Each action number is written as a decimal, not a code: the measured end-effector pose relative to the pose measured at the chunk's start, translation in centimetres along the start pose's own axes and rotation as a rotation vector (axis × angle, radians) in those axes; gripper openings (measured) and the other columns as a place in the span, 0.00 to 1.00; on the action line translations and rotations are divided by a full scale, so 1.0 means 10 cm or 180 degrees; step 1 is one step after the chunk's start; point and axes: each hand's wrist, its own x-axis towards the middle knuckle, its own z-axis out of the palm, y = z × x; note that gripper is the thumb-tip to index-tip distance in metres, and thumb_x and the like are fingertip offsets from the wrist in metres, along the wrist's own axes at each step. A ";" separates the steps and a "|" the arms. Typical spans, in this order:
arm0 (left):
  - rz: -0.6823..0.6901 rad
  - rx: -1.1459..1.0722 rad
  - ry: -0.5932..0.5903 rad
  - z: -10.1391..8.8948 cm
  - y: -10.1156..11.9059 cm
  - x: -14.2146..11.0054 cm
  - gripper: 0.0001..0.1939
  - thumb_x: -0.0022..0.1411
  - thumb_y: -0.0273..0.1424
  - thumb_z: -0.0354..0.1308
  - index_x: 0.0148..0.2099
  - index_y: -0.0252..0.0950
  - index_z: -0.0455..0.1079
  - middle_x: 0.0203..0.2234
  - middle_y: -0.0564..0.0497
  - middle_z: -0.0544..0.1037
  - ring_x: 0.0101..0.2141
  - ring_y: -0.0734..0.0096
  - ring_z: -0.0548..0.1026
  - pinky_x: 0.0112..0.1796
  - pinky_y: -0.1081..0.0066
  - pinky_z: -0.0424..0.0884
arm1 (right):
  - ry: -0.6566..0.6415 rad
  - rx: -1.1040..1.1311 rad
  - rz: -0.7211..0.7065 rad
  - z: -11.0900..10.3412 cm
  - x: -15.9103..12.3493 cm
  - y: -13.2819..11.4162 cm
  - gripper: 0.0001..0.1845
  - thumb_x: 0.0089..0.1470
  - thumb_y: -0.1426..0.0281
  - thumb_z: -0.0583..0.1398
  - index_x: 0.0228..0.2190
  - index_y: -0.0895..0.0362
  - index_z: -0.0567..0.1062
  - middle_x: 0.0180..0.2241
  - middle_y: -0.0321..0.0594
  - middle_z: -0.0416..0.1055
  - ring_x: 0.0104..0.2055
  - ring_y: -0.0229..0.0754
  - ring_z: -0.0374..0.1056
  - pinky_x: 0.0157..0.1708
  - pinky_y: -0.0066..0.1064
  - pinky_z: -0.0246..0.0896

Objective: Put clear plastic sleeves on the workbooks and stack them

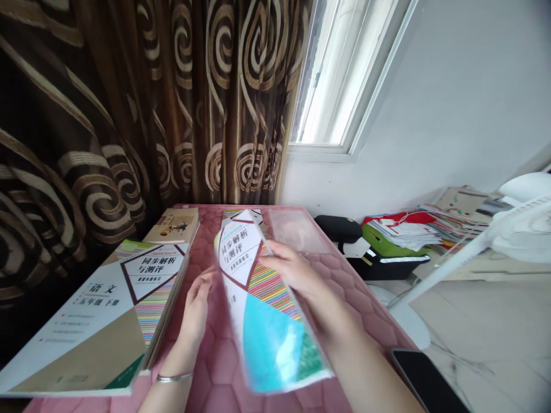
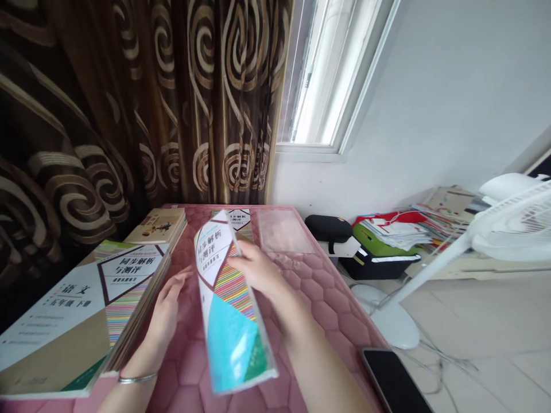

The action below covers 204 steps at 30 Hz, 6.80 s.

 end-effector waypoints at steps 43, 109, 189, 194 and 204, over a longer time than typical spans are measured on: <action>0.0663 0.3544 -0.1365 1.14 -0.41 0.82 0.34 0.66 0.43 0.33 0.68 0.30 0.45 0.66 0.45 0.45 0.65 0.62 0.46 0.62 0.61 0.43 | 0.1100 -0.2609 0.0463 -0.41 -0.19 1.68 0.23 0.59 0.65 0.48 0.53 0.58 0.66 0.45 0.47 0.74 0.46 0.48 0.70 0.45 0.35 0.63; 0.1878 0.3699 -0.1163 0.09 -0.59 -0.79 0.30 0.68 0.38 0.40 0.69 0.41 0.38 0.66 0.49 0.49 0.64 0.66 0.50 0.60 0.62 0.53 | -0.0388 -0.3846 -0.0867 0.41 -0.95 1.56 0.32 0.64 0.58 0.42 0.64 0.59 0.49 0.66 0.43 0.39 0.68 0.47 0.35 0.65 0.44 0.35; 0.1059 0.2694 -0.0949 0.36 -0.19 -0.30 0.08 0.57 0.34 0.59 0.41 0.46 0.74 0.41 0.50 0.72 0.45 0.60 0.66 0.44 0.59 0.60 | 0.0172 -0.2734 -0.0079 -0.22 -0.48 1.36 0.06 0.47 0.65 0.64 0.31 0.50 0.76 0.37 0.37 0.70 0.46 0.46 0.63 0.46 0.38 0.56; 0.1177 0.2707 -0.1276 0.46 -0.19 -0.33 0.13 0.55 0.32 0.61 0.44 0.47 0.73 0.42 0.50 0.71 0.45 0.61 0.65 0.43 0.61 0.58 | -0.0095 -0.3078 -0.0223 0.10 -0.46 1.33 0.11 0.46 0.61 0.66 0.32 0.51 0.73 0.38 0.37 0.68 0.45 0.46 0.60 0.42 0.36 0.53; 0.1013 0.2820 -0.1071 0.25 -0.25 -0.18 0.11 0.54 0.33 0.63 0.42 0.47 0.75 0.41 0.50 0.71 0.45 0.60 0.64 0.43 0.59 0.57 | -0.0189 -0.3279 -0.0387 0.05 -0.46 1.38 0.10 0.51 0.63 0.64 0.35 0.51 0.72 0.39 0.37 0.68 0.45 0.46 0.60 0.42 0.37 0.53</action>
